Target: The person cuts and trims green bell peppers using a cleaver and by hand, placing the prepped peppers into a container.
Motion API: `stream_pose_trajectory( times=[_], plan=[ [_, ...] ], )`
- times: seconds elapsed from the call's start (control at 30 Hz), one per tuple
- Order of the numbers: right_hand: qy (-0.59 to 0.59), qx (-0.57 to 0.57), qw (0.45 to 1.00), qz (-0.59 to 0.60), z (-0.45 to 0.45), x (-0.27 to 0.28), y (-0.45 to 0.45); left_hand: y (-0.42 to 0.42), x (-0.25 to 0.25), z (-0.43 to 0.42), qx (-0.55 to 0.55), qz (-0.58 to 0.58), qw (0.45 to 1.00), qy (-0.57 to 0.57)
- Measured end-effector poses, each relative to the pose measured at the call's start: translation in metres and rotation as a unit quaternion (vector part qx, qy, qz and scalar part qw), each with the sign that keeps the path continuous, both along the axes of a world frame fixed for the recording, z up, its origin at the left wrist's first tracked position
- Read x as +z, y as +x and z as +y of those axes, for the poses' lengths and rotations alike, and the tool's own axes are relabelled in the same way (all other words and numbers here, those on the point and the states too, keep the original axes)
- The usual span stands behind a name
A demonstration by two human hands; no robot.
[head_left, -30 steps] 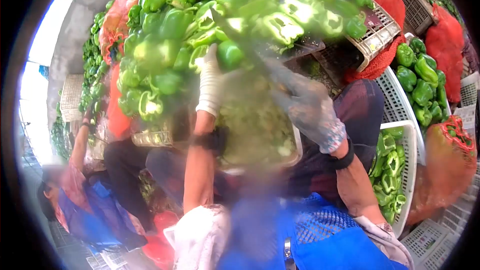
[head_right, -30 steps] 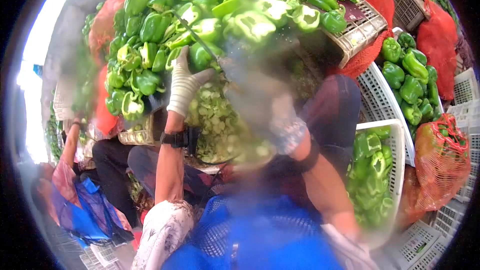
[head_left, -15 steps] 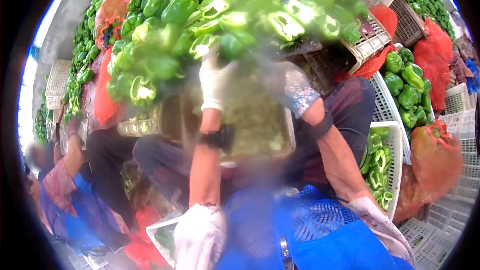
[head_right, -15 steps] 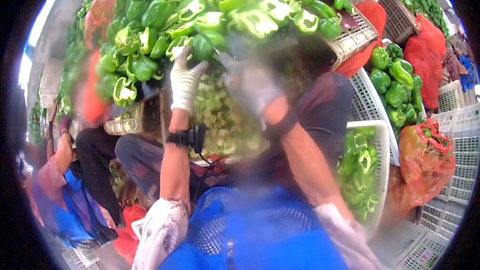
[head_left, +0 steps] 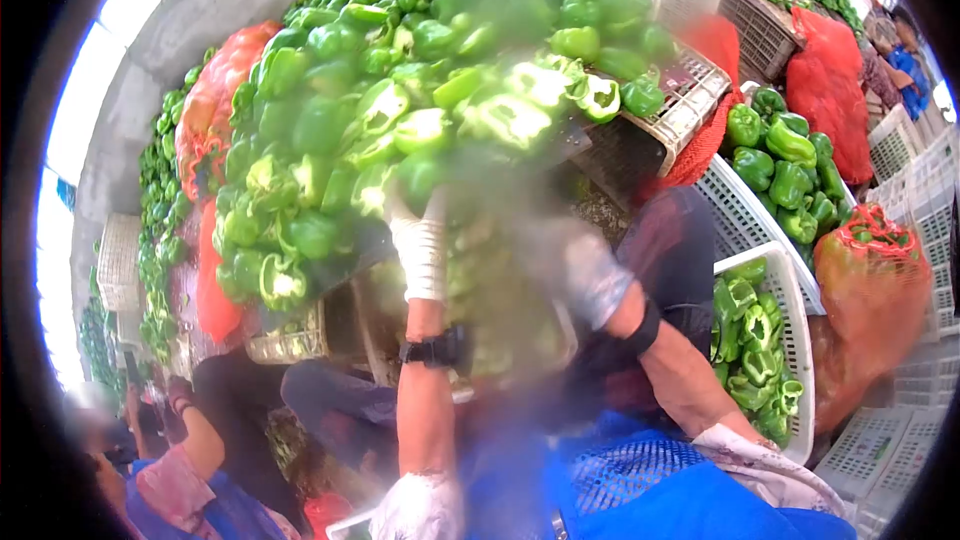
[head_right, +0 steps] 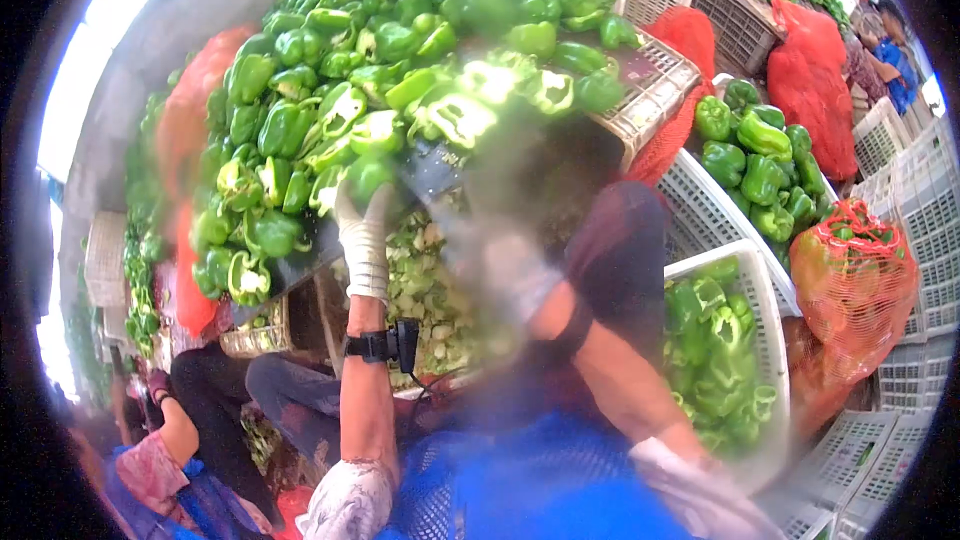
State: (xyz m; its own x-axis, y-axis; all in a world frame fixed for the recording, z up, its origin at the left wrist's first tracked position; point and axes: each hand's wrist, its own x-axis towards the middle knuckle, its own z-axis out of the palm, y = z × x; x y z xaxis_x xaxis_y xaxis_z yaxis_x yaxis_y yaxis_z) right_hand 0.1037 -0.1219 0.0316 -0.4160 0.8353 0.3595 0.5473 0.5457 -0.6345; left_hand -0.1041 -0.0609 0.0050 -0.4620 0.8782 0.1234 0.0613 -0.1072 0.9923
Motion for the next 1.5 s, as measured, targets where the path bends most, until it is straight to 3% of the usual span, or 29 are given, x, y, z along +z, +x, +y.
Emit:
stream_pose_trajectory(
  times=[0.03,0.07,0.13,0.17,0.2,0.27,0.37,0.4,0.47,0.5,0.63,0.7,0.73,0.77,0.8,0.87,0.93,0.97,1.13,1.23,1.33,1.43,1.5],
  plan=[
    [0.052,-0.025,0.997,-0.041,-0.007,0.000,-0.005,0.009,0.012,-0.002,0.009,-0.023,0.999,-0.023],
    [0.051,-0.019,0.998,-0.036,-0.008,0.002,-0.007,0.003,0.006,0.007,0.087,0.004,0.996,-0.010],
    [0.048,-0.003,0.999,-0.024,-0.005,0.009,-0.009,0.009,0.013,0.001,0.109,-0.118,0.987,0.015],
    [0.056,-0.021,0.992,-0.111,-0.007,0.018,-0.012,0.016,0.028,0.001,0.135,-0.127,0.983,0.002],
    [0.054,-0.021,0.993,-0.107,-0.005,0.023,-0.012,0.009,0.032,0.011,0.134,-0.110,0.983,0.057],
    [0.053,-0.019,0.993,-0.101,0.002,0.029,-0.009,0.008,0.053,0.019,0.090,-0.192,0.975,0.069],
    [0.085,-0.029,0.994,0.062,0.004,0.031,0.014,-0.027,0.047,0.083,0.084,0.003,0.988,0.133],
    [0.068,-0.044,0.994,0.079,0.004,0.033,0.019,-0.023,0.063,0.103,0.060,-0.083,0.979,0.176],
    [0.063,-0.076,0.990,0.102,0.007,0.039,0.031,-0.012,0.097,0.138,0.100,-0.064,0.980,0.160],
    [0.076,-0.094,0.987,0.106,0.011,0.042,0.037,-0.037,0.090,0.183,0.050,-0.098,0.975,0.195],
    [-0.129,-0.164,0.959,0.193,0.019,0.041,0.059,-0.050,0.093,0.278,0.010,0.071,0.980,0.184],
    [-0.120,-0.196,0.958,0.174,0.026,0.047,0.066,-0.050,0.089,0.313,0.014,0.174,0.972,0.158],
    [-0.115,-0.213,0.956,0.163,0.029,0.054,0.069,-0.038,0.096,0.317,-0.024,0.131,0.982,0.134],
    [-0.142,-0.236,0.948,0.157,0.033,0.059,0.070,-0.030,0.095,0.333,-0.009,0.254,0.966,0.040],
    [-0.149,-0.240,0.948,0.150,0.035,0.061,0.072,-0.030,0.088,0.350,-0.082,0.248,0.965,-0.011],
    [-0.164,-0.244,0.946,0.133,0.037,0.062,0.078,-0.027,0.069,0.389,-0.197,0.484,0.847,-0.097],
    [-0.181,-0.234,0.948,0.114,0.041,0.058,0.082,-0.012,0.046,0.405,-0.218,0.613,0.747,-0.141],
    [-0.172,-0.228,0.952,0.111,0.042,0.052,0.085,-0.002,0.041,0.412,-0.203,0.632,0.729,-0.167],
    [-0.270,-0.222,0.908,0.232,0.050,0.048,0.078,-0.014,0.055,0.414,-0.311,0.403,0.837,-0.200],
    [-0.209,-0.203,0.934,0.208,0.059,0.046,0.071,-0.030,0.066,0.398,-0.313,0.235,0.898,-0.202],
    [-0.215,-0.188,0.932,0.222,0.064,0.046,0.074,-0.037,0.077,0.377,-0.359,0.105,0.911,-0.176],
    [-0.277,-0.181,0.893,0.304,0.066,0.045,0.078,-0.033,0.085,0.363,-0.400,0.100,0.895,-0.172],
    [-0.252,-0.187,0.908,0.277,0.069,0.045,0.082,-0.038,0.085,0.377,-0.429,0.142,0.870,-0.197]
  ],
)
